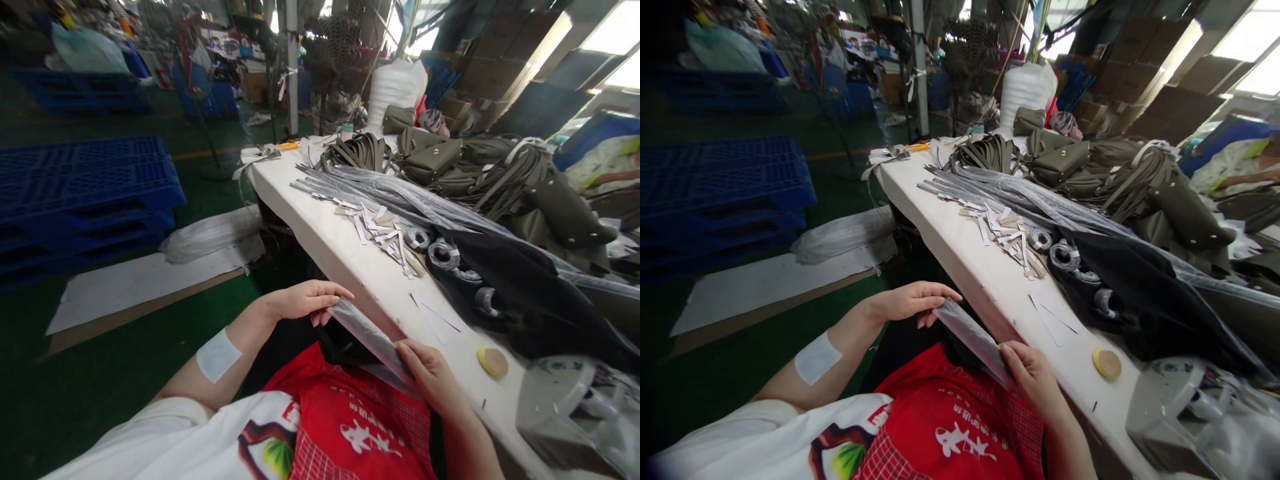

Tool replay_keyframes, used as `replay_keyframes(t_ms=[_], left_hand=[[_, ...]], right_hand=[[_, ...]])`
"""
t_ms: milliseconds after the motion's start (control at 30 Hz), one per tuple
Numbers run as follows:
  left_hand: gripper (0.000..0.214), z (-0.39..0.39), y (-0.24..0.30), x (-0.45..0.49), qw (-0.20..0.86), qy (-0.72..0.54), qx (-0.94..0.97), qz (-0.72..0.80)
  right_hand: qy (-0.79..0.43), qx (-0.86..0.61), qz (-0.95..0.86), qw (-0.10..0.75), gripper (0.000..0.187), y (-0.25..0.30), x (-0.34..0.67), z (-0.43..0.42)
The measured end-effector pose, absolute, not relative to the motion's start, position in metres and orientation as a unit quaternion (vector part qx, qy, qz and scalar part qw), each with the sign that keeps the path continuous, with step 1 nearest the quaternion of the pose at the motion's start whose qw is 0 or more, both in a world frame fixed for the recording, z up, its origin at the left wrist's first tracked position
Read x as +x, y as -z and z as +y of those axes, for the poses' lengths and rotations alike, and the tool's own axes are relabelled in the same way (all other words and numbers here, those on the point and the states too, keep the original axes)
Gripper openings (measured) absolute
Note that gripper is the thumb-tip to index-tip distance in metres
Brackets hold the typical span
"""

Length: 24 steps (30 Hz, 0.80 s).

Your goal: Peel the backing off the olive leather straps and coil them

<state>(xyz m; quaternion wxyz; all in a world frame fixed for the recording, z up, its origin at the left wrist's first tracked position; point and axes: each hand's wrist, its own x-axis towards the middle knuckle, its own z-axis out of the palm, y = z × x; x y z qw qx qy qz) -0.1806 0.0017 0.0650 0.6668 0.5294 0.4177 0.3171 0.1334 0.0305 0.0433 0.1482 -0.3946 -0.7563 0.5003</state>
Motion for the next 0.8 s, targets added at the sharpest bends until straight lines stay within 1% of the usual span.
replay_keyframes(t_ms=[300,467,567,633,733,800], left_hand=[[0.049,0.0,-0.066,-0.198,0.676,-0.342,0.514,0.402],[0.052,0.0,-0.073,-0.206,0.667,-0.34,0.519,0.413],[0.053,0.007,-0.073,-0.203,0.658,-0.295,0.539,0.435],[0.053,0.013,-0.069,-0.195,0.67,-0.24,0.549,0.439],[0.048,0.016,-0.061,-0.179,0.75,-0.099,0.547,0.359],[0.044,0.014,-0.059,-0.168,0.792,-0.053,0.532,0.294]], right_hand=[[-0.469,-0.386,-0.781,0.147,0.043,-0.039,0.139,0.034],[-0.463,-0.38,-0.787,0.151,0.046,-0.038,0.143,0.037],[-0.463,-0.374,-0.791,0.139,0.046,-0.042,0.142,0.038],[-0.461,-0.372,-0.795,0.13,0.045,-0.045,0.141,0.041],[-0.449,-0.389,-0.792,0.139,0.045,-0.05,0.144,0.052],[-0.441,-0.395,-0.791,0.156,0.046,-0.051,0.146,0.06]])
